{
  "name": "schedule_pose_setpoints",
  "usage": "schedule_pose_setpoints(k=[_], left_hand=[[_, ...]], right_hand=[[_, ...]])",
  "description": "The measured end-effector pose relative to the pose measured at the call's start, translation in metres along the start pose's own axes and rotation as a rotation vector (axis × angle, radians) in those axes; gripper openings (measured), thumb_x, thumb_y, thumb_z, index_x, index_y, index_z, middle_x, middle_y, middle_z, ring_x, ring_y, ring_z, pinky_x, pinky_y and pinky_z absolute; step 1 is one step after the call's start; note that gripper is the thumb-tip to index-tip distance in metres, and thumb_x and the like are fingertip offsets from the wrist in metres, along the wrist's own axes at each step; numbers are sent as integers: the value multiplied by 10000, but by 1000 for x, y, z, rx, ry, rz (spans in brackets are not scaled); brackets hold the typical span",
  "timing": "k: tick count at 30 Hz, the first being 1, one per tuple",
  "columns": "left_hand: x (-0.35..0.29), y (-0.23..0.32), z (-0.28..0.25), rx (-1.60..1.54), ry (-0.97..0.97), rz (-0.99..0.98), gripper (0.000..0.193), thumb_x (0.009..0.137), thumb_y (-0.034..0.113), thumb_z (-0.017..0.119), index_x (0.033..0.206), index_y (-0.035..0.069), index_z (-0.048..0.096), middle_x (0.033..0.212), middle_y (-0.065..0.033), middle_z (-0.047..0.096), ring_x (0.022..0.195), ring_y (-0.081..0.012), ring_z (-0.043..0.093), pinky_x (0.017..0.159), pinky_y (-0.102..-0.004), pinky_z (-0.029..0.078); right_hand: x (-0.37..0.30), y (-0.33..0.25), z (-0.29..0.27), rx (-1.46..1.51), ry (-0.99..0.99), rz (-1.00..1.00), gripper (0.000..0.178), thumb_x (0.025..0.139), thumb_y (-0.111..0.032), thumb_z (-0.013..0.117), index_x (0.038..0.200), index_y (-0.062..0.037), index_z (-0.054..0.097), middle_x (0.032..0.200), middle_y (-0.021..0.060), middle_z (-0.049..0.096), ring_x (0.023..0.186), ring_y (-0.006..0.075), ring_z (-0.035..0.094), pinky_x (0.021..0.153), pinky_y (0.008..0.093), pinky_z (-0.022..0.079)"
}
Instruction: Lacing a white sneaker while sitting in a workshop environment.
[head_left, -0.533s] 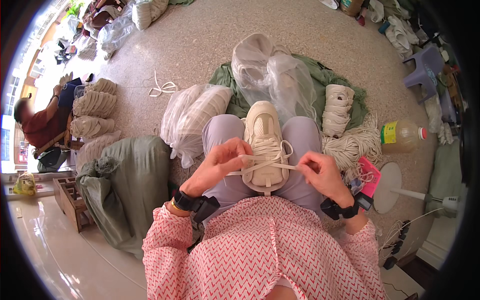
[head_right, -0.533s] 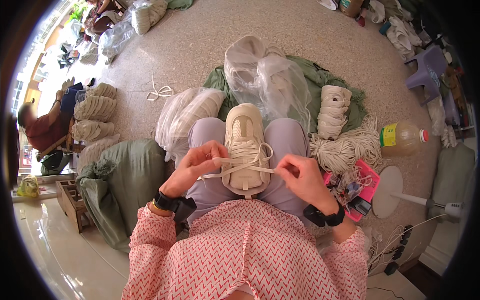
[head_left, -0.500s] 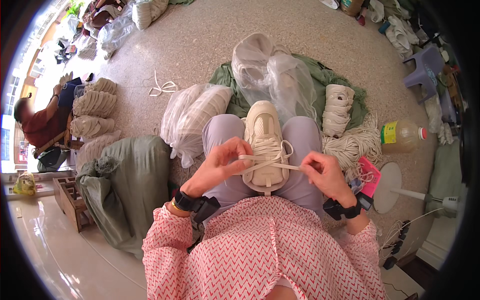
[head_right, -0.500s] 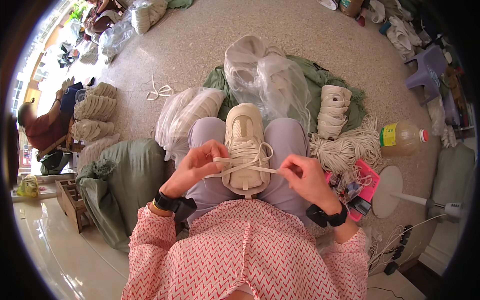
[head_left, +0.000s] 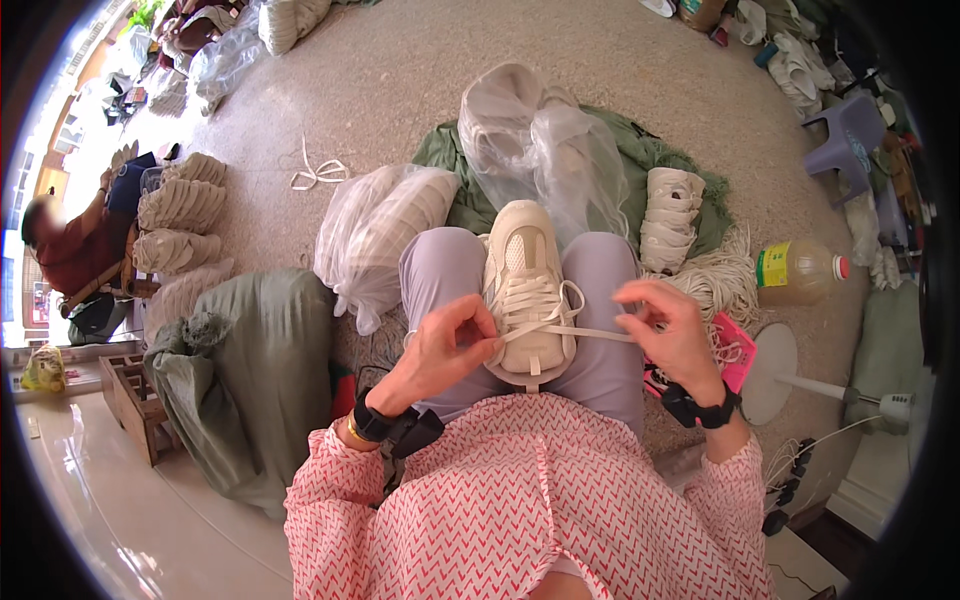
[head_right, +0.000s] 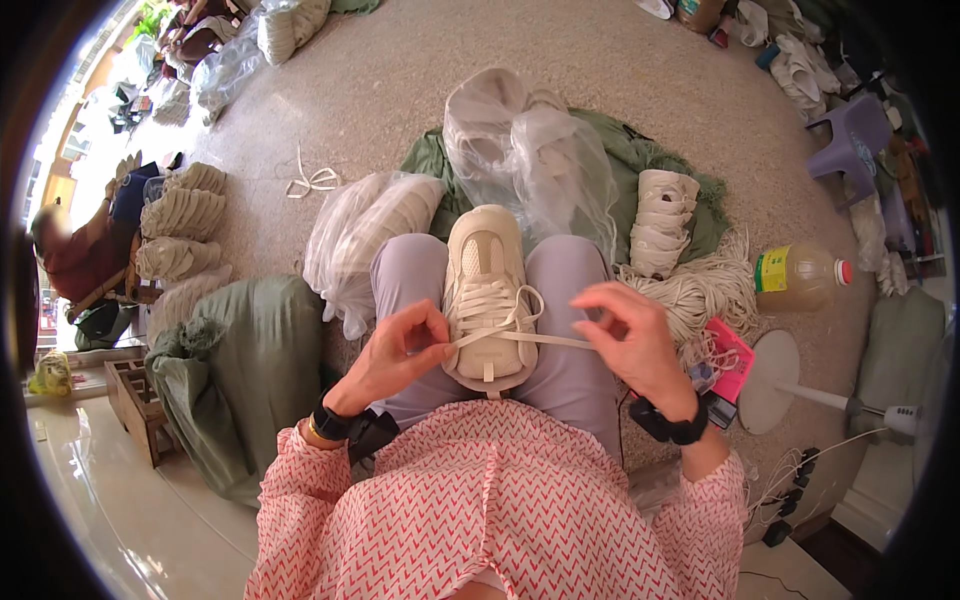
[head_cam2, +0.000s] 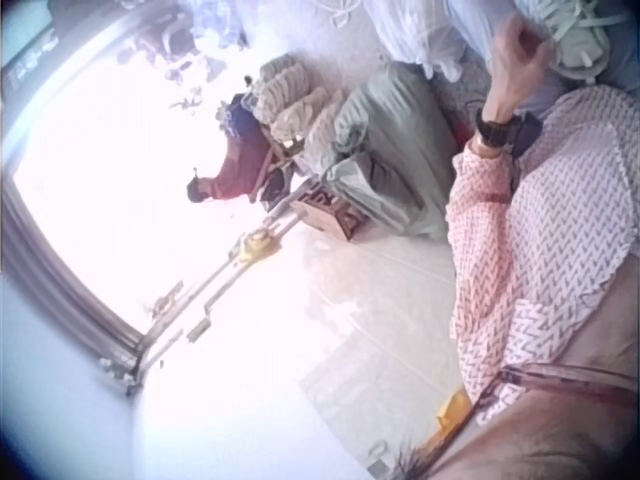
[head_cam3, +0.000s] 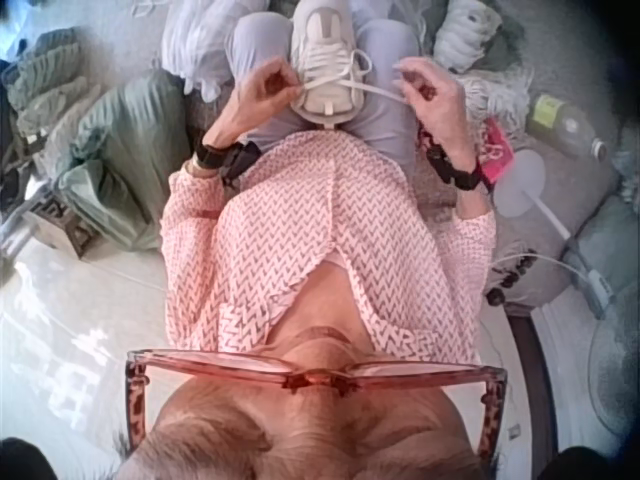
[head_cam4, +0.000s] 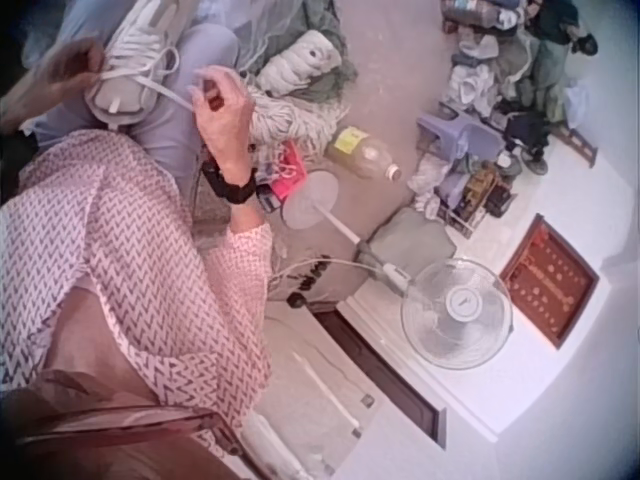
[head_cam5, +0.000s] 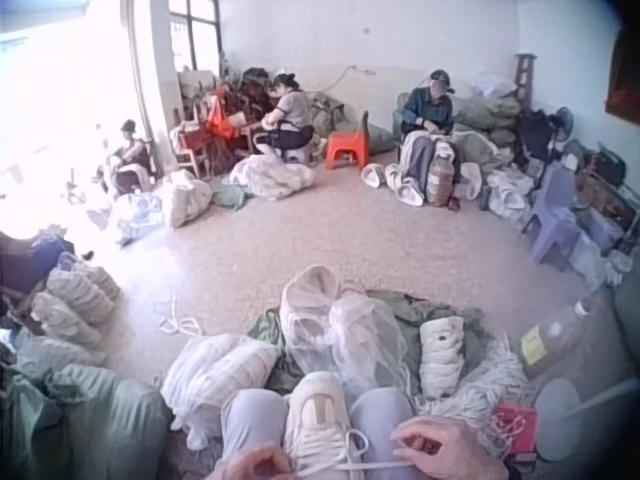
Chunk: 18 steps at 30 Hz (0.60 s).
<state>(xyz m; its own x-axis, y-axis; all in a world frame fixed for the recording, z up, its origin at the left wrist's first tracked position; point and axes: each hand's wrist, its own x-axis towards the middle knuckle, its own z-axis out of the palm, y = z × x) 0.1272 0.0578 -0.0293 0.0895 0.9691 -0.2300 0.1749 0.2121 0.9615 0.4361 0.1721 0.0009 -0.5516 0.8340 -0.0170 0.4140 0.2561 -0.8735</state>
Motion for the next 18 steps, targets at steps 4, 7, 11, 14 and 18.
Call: schedule_pose_setpoints(k=[4,7,11,14,18], left_hand=[[-3,2,0,-18,-8,-37,158,914,37,752,952,13,600,818,-4,630,743,-57,587,660,-254,497],[-4,0,2,-58,-4,-48,161,916,28,751,956,15,595,820,3,627,742,-49,582,657,-246,494],[-6,0,1,-145,-19,-54,155,931,10,733,968,21,583,842,16,619,751,-43,576,659,-239,488],[-8,5,-4,-214,-93,-132,184,962,16,734,989,55,556,914,35,578,818,-26,529,726,-215,462],[-18,20,-18,-317,-96,-118,190,955,-8,723,988,61,549,927,24,570,813,-41,526,722,-229,458]], right_hand=[[34,-11,27,-82,-90,-211,260,858,41,745,1108,-25,715,1182,77,690,824,118,691,645,254,555],[47,-4,34,-239,-149,-436,241,848,34,745,1079,-7,693,1168,70,691,820,144,685,636,278,549],[45,-6,26,-94,-296,-230,183,901,-5,725,1073,-8,663,929,62,698,711,162,649,639,317,538],[38,-15,22,223,-379,103,140,939,-26,724,1064,-14,662,842,24,703,663,90,616,599,253,501],[33,-15,19,541,-373,320,97,980,-54,719,1059,-35,665,866,-20,704,658,10,575,576,185,467]])
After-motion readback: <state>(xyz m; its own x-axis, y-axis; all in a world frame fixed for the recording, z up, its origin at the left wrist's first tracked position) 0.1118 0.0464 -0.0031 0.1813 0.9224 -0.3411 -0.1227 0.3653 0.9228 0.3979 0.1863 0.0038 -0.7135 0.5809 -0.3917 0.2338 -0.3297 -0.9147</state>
